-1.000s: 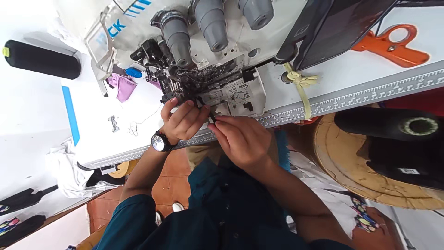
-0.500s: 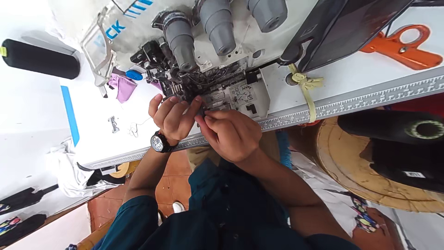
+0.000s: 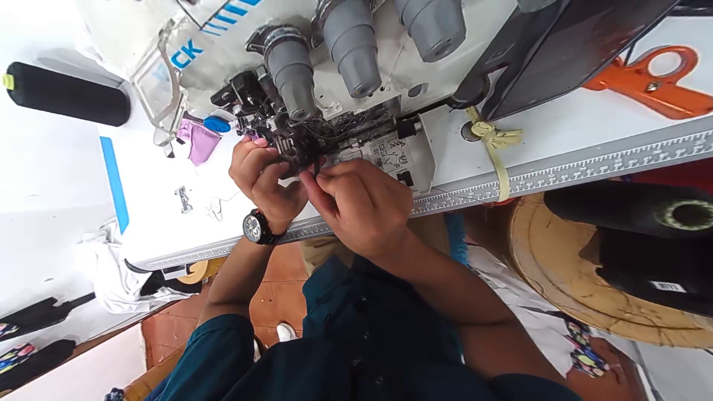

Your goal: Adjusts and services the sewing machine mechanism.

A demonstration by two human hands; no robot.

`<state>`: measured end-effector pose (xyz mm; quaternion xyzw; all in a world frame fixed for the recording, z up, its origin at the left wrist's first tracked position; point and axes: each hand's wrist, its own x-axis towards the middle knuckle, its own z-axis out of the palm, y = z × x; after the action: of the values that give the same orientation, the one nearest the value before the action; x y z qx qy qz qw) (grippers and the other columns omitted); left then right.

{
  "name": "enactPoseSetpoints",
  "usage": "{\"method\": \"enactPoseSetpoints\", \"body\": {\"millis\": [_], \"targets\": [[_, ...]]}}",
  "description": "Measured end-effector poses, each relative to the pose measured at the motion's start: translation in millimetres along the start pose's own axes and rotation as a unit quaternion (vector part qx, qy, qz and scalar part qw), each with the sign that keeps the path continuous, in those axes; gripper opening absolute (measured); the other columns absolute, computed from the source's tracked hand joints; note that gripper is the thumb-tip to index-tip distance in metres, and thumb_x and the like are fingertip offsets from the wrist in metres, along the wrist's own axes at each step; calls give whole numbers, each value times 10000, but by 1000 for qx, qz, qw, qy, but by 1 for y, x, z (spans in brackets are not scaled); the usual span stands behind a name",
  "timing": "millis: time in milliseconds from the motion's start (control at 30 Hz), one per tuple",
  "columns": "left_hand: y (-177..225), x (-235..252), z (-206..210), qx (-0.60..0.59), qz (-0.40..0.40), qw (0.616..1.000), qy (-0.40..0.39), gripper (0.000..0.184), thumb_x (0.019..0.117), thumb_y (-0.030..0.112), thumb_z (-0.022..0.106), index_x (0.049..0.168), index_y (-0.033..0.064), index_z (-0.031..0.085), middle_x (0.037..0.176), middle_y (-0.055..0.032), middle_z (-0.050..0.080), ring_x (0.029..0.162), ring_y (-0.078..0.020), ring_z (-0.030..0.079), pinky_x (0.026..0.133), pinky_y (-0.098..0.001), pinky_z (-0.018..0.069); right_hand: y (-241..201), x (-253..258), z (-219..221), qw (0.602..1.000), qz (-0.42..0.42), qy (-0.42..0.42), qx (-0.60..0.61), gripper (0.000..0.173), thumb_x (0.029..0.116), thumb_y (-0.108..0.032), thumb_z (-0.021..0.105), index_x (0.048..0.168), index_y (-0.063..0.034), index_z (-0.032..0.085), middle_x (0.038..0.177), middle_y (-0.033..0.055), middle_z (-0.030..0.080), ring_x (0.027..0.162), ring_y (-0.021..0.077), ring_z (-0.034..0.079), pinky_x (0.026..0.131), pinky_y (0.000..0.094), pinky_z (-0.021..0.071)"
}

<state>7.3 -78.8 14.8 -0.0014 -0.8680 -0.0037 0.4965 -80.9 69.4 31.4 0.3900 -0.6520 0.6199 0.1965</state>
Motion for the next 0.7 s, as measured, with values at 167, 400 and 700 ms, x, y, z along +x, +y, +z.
{"method": "enactPoseSetpoints", "body": {"millis": [167, 400, 700], "targets": [[-3, -3, 0, -14, -5, 1000, -7, 287, 950, 291, 706, 1135, 177, 518, 1280, -29, 511, 1317, -186, 483, 1180, -452, 352, 5, -9, 0, 999, -37, -23, -12, 81, 910, -125, 754, 934, -48, 755, 751, 95, 673, 656, 187, 633, 554, 280, 492], [-3, -5, -2, -22, 0, 999, -24, 295, 975, 355, 677, 1159, 183, 523, 1290, -11, 516, 1340, -170, 472, 1191, -454, 337, 9, -29, 1, 998, -36, -41, 32, 128, 939, -157, 763, 1014, -54, 766, 914, 121, 739, 860, 219, 707, 742, 316, 578], [-5, -6, -2, -32, 18, 999, -31, 246, 978, 326, 672, 1113, 177, 531, 1250, -10, 536, 1331, -156, 484, 1198, -446, 332, 19, -26, -2, 993, -73, -76, 43, 129, 982, -163, 694, 1020, -72, 777, 1070, 96, 781, 1058, 221, 715, 887, 346, 554]]}}
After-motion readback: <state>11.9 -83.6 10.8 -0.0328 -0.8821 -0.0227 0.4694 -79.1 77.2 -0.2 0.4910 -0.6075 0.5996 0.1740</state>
